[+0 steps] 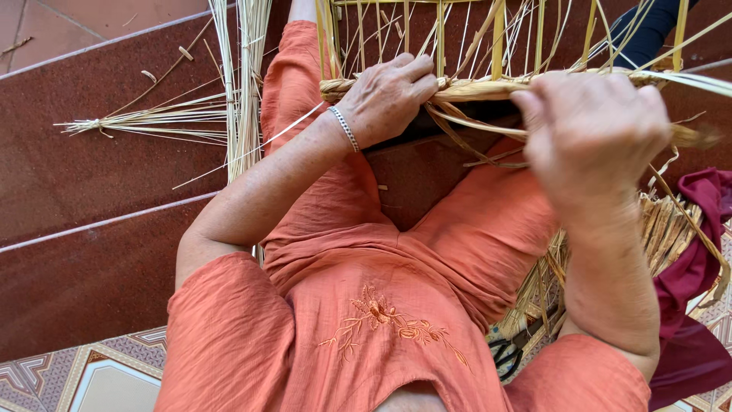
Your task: The person weaves a basket by hand, interlacing dried palm leaves through a vertical frame. They repeatedly pull and tighten the leaves to form the basket's body.
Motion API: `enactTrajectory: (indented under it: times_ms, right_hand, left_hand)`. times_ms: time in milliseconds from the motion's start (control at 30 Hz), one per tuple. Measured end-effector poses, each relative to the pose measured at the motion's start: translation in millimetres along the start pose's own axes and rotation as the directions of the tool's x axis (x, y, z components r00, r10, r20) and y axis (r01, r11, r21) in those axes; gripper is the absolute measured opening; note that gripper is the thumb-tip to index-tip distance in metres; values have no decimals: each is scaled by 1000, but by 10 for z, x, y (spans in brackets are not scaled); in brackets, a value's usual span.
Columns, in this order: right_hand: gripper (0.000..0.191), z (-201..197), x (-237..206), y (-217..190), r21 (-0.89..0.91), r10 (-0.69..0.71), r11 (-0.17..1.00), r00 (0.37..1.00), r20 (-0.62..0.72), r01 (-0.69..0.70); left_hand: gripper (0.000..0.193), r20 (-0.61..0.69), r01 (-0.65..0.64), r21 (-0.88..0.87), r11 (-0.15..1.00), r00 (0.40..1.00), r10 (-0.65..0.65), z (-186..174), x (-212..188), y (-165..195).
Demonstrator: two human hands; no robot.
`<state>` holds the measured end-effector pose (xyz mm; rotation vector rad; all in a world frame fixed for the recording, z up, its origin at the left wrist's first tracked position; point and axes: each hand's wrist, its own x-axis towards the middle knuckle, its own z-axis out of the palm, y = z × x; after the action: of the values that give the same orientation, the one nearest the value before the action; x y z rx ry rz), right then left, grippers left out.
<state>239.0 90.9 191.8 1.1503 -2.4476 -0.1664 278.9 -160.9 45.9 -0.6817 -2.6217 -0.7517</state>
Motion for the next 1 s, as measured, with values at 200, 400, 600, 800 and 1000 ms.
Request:
enactTrajectory:
  times_ms: [200,400,600,800,1000]
  right_hand:
    - [17,510,-19,679,667,101,450,776,623,-594]
    - [24,852,-111,432,623,98,640,852,515,-450]
    - [36,1200,29,-340,532,121,842,992,-27,-88]
    - [42,1343,-6,-416,531,149,829,985,89,-173]
    - [23,1252,-299,-505,854,343,355,903,260,-381]
  left_hand:
    - [22,-75,101,-66,993,992,-106,2,112,105]
    - [16,-105,233,-312,921,955,-277,-102,9,36]
    - [17,-216,78,-52,996,973,-88,-22,-132,122]
    - [21,-79,245,-180,953,962,-263,109,-13,-74]
    - [52,70,486,-306,818,869,-490,243,212,-291]
